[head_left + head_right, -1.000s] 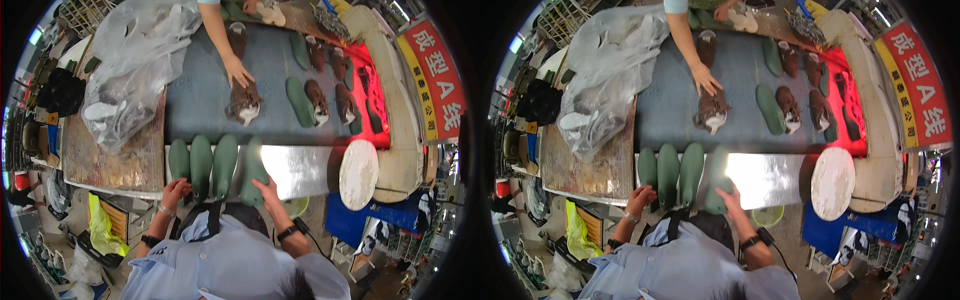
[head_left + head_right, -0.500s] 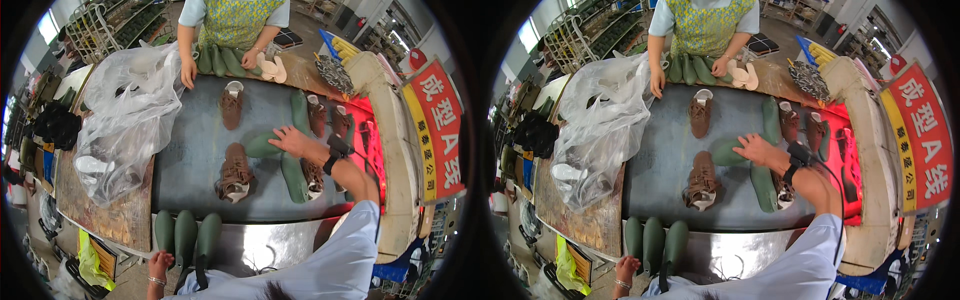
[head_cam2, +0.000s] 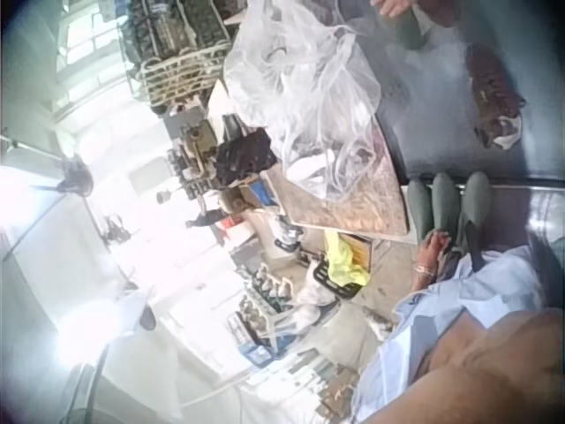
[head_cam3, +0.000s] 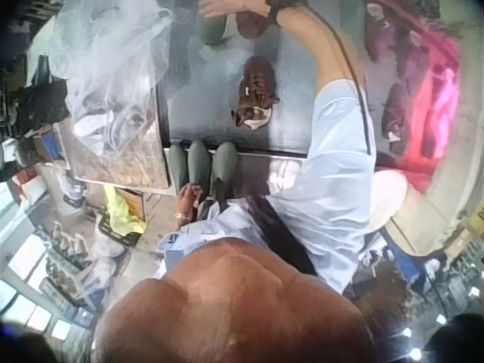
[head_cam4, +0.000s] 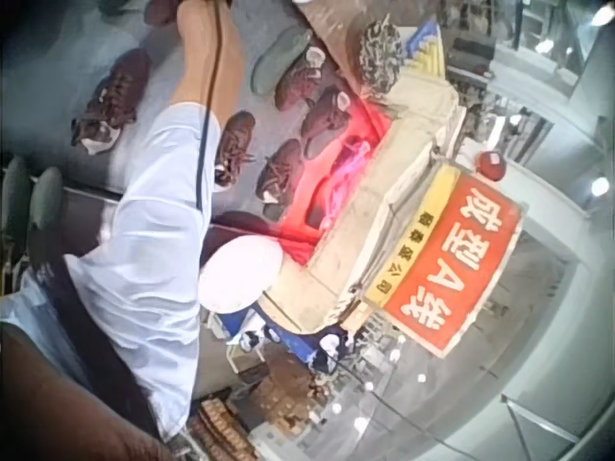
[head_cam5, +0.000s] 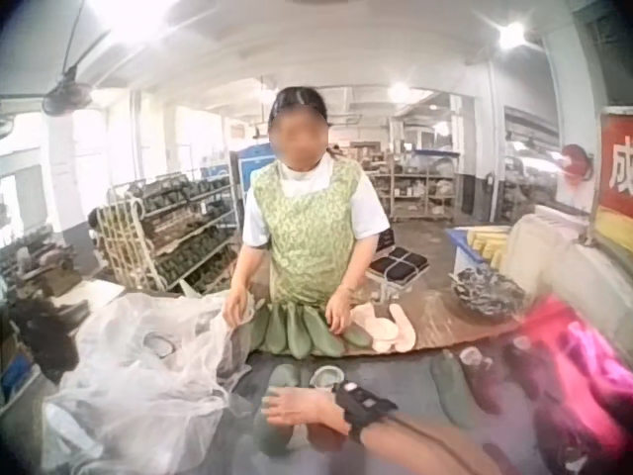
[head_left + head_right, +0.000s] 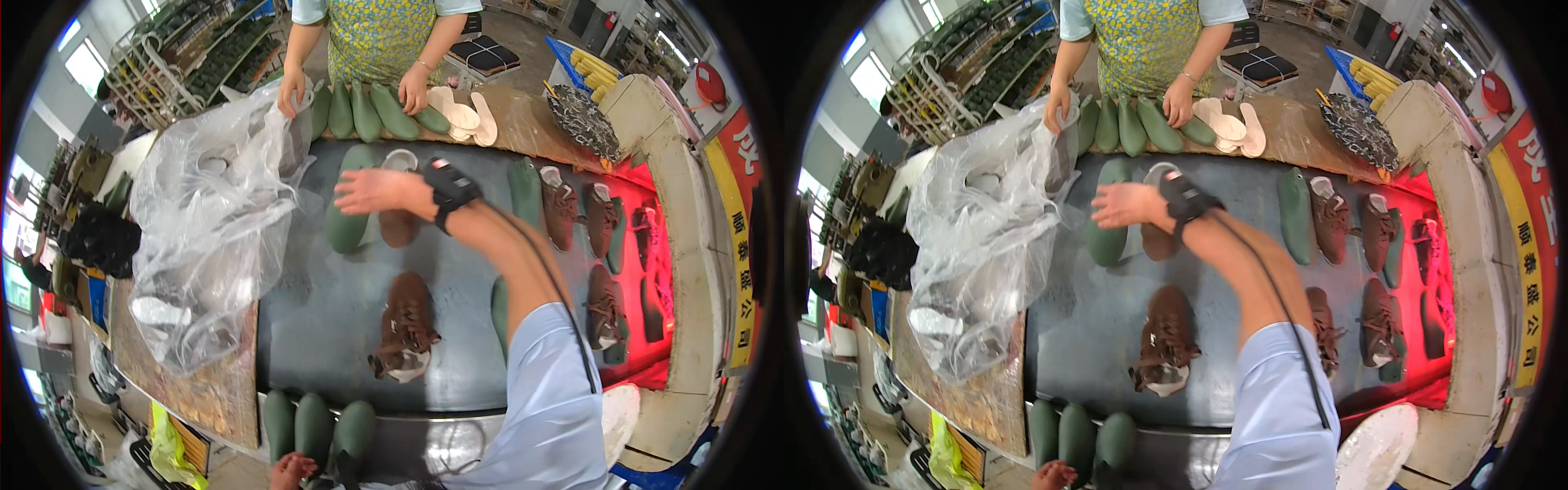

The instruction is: Picking up shoe lasts from a mobile rack and placing them onto a conveyor belt workstation for production.

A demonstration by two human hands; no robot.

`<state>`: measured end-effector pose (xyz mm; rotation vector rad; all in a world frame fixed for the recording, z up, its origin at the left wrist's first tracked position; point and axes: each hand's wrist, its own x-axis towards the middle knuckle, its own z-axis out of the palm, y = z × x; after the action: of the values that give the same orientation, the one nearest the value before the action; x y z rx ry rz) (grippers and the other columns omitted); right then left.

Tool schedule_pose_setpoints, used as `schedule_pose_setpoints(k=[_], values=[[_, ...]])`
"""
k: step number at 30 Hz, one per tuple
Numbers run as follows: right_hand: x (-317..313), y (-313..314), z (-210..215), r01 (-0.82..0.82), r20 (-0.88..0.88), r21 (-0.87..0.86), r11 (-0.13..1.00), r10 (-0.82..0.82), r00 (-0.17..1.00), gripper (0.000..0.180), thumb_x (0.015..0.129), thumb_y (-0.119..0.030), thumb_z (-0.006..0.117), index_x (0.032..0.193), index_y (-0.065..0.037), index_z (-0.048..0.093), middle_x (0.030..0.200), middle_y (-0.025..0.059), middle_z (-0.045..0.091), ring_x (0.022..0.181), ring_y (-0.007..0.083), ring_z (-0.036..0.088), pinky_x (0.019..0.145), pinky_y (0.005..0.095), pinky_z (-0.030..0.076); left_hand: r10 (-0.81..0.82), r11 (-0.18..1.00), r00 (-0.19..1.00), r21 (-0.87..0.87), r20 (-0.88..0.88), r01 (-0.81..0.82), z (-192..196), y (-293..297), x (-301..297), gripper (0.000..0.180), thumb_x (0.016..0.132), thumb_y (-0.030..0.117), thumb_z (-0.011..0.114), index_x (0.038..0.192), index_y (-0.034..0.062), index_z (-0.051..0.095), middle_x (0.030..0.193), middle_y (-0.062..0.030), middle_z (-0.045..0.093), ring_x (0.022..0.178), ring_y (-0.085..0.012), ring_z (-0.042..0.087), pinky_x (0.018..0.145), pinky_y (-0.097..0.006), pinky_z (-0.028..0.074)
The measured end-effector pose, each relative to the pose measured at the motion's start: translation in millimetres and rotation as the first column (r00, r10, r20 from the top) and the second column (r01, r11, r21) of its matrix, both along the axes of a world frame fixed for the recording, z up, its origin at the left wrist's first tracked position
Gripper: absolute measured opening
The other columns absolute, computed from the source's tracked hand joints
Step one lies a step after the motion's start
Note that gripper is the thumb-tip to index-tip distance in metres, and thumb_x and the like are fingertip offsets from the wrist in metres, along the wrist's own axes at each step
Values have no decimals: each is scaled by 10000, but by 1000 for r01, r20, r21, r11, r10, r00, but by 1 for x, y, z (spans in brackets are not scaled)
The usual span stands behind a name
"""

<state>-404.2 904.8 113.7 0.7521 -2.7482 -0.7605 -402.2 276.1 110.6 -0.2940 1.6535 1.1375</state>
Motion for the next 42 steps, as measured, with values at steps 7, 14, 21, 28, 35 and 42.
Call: schedule_pose_setpoints(k=[7, 14, 21, 28, 35, 42], values=[[-33, 44, -65, 329, -103, -125, 936, -342, 934, 38, 680, -214, 563, 649, -192, 569, 786, -68, 525, 818, 152, 502, 713, 313, 377, -87, 978, 995, -184, 49, 95, -3, 6, -10, 324, 886, 285, 494, 1061, 13, 506, 908, -131, 626, 749, -207, 629, 560, -253, 487], [-65, -29, -109, 588, -143, -394, 707, -678, 721, 266, 747, -396, 570, 827, -163, 669, 983, 9, 548, 1086, 230, 415, 915, 488, 296, -26, 987, 996, -158, 86, 39, -13, 19, -21, 314, 887, 320, 479, 1026, 42, 523, 892, -104, 631, 734, -212, 638, 526, -253, 477], [-47, -20, -129, 723, 83, -537, 435, -826, 558, 338, 732, -395, 567, 926, -124, 624, 1158, 57, 479, 1270, 232, 224, 944, 651, 171, 13, 975, 992, -220, 127, 15, -23, 17, -31, 320, 889, 335, 481, 1047, 60, 520, 839, -111, 627, 681, -226, 638, 504, -269, 491], [44, -6, -129, 721, 47, -535, 441, -836, 547, 335, 733, -350, 562, 963, -107, 587, 1205, 58, 448, 1272, 222, 227, 942, 638, 207, 69, 994, 994, -87, 79, -62, -37, 6, -28, 344, 885, 338, 491, 1047, 35, 525, 866, -119, 625, 738, -213, 630, 567, -262, 490], [79, -30, -114, 862, 233, -429, 269, -889, 393, 436, 770, -365, 541, 1133, -124, 546, 1277, 76, 420, 1241, 258, 291, 958, 572, 251, 112, 990, 988, 71, 103, -119, -49, 8, -17, 273, 866, 215, 512, 992, -27, 511, 770, -140, 614, 664, -232, 627, 574, -296, 506], [193, -166, -64, 679, 625, -663, -317, -734, 268, 709, 747, -437, 566, 1259, 5, 352, 1258, 210, 400, 1145, 370, 396, 925, 426, 365, -32, 999, 999, 20, 44, 31, -17, 19, -20, 263, 871, 221, 502, 1013, -1, 507, 841, -130, 605, 719, -231, 630, 605, -295, 515]])
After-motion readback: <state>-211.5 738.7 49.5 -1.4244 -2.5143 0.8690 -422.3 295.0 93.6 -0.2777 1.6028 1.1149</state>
